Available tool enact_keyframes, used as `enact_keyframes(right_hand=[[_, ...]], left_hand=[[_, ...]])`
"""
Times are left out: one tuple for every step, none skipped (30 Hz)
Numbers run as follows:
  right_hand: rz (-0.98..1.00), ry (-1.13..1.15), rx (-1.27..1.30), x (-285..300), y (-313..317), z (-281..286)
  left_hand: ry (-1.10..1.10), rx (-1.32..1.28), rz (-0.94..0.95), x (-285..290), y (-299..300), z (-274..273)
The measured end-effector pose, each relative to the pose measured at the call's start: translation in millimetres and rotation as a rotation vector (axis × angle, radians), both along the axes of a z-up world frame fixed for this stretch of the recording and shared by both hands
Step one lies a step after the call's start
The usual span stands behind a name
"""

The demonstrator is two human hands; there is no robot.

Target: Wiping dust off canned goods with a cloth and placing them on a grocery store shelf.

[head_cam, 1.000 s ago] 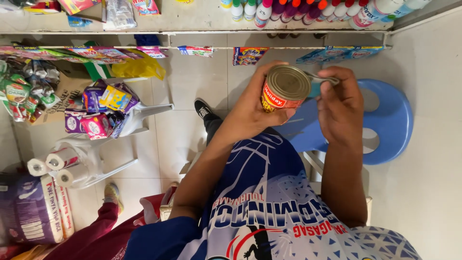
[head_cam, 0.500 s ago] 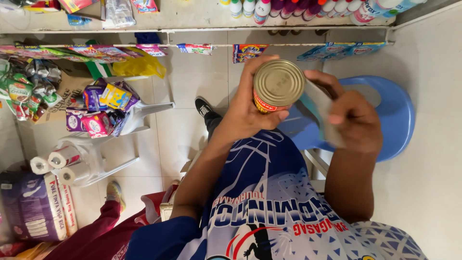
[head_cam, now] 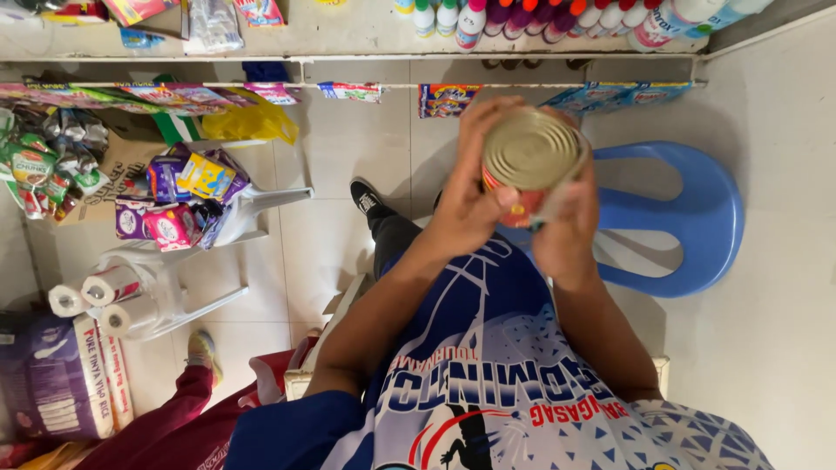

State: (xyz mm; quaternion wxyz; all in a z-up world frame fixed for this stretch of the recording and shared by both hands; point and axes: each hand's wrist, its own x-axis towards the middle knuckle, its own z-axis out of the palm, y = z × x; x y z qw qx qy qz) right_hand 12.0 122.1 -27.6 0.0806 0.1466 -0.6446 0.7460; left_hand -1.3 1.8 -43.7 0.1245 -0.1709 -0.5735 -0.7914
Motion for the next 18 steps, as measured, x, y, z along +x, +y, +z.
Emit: enact_keyframes(right_hand=[[-0.001,0.004,0.001,-2,16,-16],[-0.132,0.043,0.342,-2,33,-32],[-0.262,0.082,0.683,-2,49,-48],[-0.262,0.083,0.681,0,43,-40],[-0.231,-0.046,0.488,1,36,-31],[-0.198,-0.172,0.296,2,31,-23],[-0.2,-0.17,0.296,-2,13,-7],[-0.304,-0.154,0.16,-5,-5,9],[-0.407,-0.136,0.023,-7,-23,25],[-0.4,-0.133,0.02,-9,-23,21],[-0.359,-0.008,0.094,-10,-23,18],[-0.32,0.113,0.17,-10,-22,14],[-0.315,0.113,0.168,-10,-23,13],[-0.334,0.125,0.182,-9,-23,12],[-0.354,0.137,0.195,-9,-23,10],[-0.348,0.14,0.195,-9,-15,10],[-0.246,0.076,0.179,-9,-8,9],[-0.142,0.009,0.164,-7,-1,9]], left_hand=[[0.004,0.001,-0.001,-1,4,5],[-0.023,0.057,-0.031,0,8,10],[-0.05,0.113,-0.061,2,12,15],[-0.05,0.111,-0.06,0,11,16],[-0.044,0.075,-0.008,-1,10,18],[-0.037,0.042,0.042,-3,11,19],[-0.035,0.042,0.041,-5,9,16],[-0.041,-0.088,0.188,-6,8,14],[-0.047,-0.219,0.335,-7,6,12],[-0.043,-0.222,0.343,-5,11,15],[-0.058,-0.211,0.368,-4,16,18],[-0.077,-0.199,0.391,-1,21,21],[-0.078,-0.201,0.395,1,19,29],[-0.085,-0.23,0.355,4,18,37],[-0.092,-0.258,0.316,6,16,44],[-0.091,-0.257,0.322,6,14,44],[-0.088,-0.312,0.289,6,11,44],[-0.089,-0.366,0.257,8,9,45]])
